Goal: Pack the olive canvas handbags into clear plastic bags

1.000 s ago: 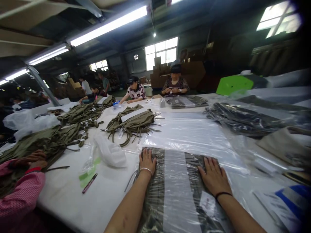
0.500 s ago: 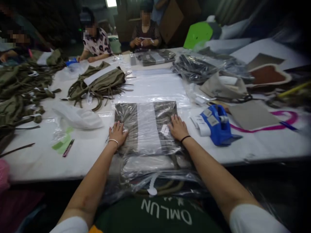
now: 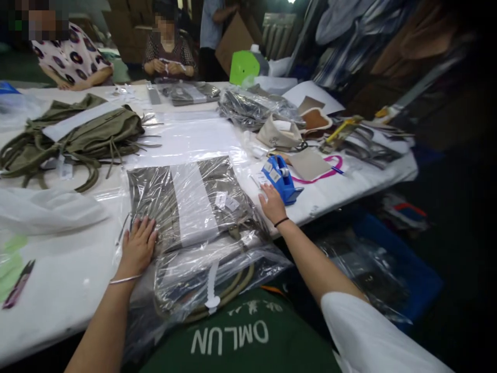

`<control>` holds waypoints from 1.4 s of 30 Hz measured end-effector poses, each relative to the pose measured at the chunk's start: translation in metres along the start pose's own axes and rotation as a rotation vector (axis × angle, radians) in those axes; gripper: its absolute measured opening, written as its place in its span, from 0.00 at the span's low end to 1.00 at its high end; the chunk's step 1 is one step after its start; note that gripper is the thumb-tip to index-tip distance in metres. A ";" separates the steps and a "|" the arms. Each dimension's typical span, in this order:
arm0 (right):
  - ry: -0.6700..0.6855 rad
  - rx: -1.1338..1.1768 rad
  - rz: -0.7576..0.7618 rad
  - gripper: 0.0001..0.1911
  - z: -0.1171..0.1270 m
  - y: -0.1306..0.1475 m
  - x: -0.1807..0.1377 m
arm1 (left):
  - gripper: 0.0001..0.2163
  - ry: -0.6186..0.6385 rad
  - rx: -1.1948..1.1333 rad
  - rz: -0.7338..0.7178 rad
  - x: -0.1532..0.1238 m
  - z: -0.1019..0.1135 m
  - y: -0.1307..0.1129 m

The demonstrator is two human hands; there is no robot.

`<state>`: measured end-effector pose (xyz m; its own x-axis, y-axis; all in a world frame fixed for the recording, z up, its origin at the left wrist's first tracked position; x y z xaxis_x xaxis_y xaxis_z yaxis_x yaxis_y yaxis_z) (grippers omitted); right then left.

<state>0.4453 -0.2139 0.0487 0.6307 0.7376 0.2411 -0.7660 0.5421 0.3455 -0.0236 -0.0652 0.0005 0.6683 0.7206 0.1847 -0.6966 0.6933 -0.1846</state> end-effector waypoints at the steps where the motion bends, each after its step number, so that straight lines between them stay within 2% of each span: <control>1: 0.004 -0.069 -0.047 0.29 0.002 -0.009 0.006 | 0.26 0.000 -0.005 0.000 0.000 -0.001 0.001; 4: 0.062 -0.258 -0.149 0.39 -0.002 -0.017 0.024 | 0.26 -0.019 -0.015 0.006 0.007 0.001 0.001; 5: 0.085 -0.298 -0.175 0.39 -0.004 -0.017 0.029 | 0.26 -0.031 -0.020 0.009 0.009 0.003 0.000; 9: 0.171 -0.330 -0.269 0.27 -0.006 -0.020 0.038 | 0.24 -0.065 -0.053 0.035 0.009 0.012 -0.003; 11: 0.155 -0.286 -0.298 0.24 0.005 -0.021 0.037 | 0.22 -0.044 -0.087 0.045 0.004 0.016 -0.009; 13: 0.073 -0.204 -0.276 0.23 0.023 -0.010 0.031 | 0.20 -0.003 -0.169 0.037 -0.002 0.023 -0.021; 15: -0.040 -0.048 -0.156 0.22 0.042 0.023 0.014 | 0.17 -0.027 -0.299 0.056 -0.007 0.039 -0.038; 18: -0.107 0.232 0.200 0.21 0.062 0.108 -0.039 | 0.17 -0.174 -0.572 0.139 -0.006 0.073 -0.070; 21: -0.008 0.415 0.562 0.19 0.066 0.195 -0.106 | 0.20 -0.183 -0.866 0.145 0.002 0.092 -0.110; 24: 0.103 0.534 0.743 0.21 0.062 0.239 -0.148 | 0.19 -0.199 -1.155 0.205 0.003 0.095 -0.128; 28: 0.196 0.571 0.809 0.24 0.051 0.243 -0.164 | 0.17 -0.303 -1.457 0.358 -0.011 0.085 -0.118; 31: 0.175 0.577 0.867 0.25 0.052 0.236 -0.170 | 0.21 -0.284 -1.493 0.414 -0.018 0.077 -0.116; 36: 0.189 0.580 0.918 0.26 0.049 0.228 -0.178 | 0.18 -0.217 -1.593 0.441 -0.014 0.070 -0.129; 39: 0.247 0.561 0.888 0.24 0.041 0.223 -0.178 | 0.18 -0.235 -1.690 0.478 -0.011 0.068 -0.134; 42: 0.264 0.570 0.872 0.24 0.045 0.220 -0.177 | 0.18 -0.268 -1.652 0.499 -0.013 0.069 -0.134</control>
<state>0.1703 -0.2435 0.1230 -0.2046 0.8797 0.4292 -0.7251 -0.4308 0.5372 0.0429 -0.1676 0.0893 0.3144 0.9457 -0.0820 0.2846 -0.1763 -0.9423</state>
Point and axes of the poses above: each hand's wrist, its own x-axis towards the middle knuckle, its own z-axis out of the back of the hand, y = z × x, the point moved 9 cm from there along x, towards the middle knuckle, and after that the axes turned 12 degrees about -z, right-handed, at the moved point
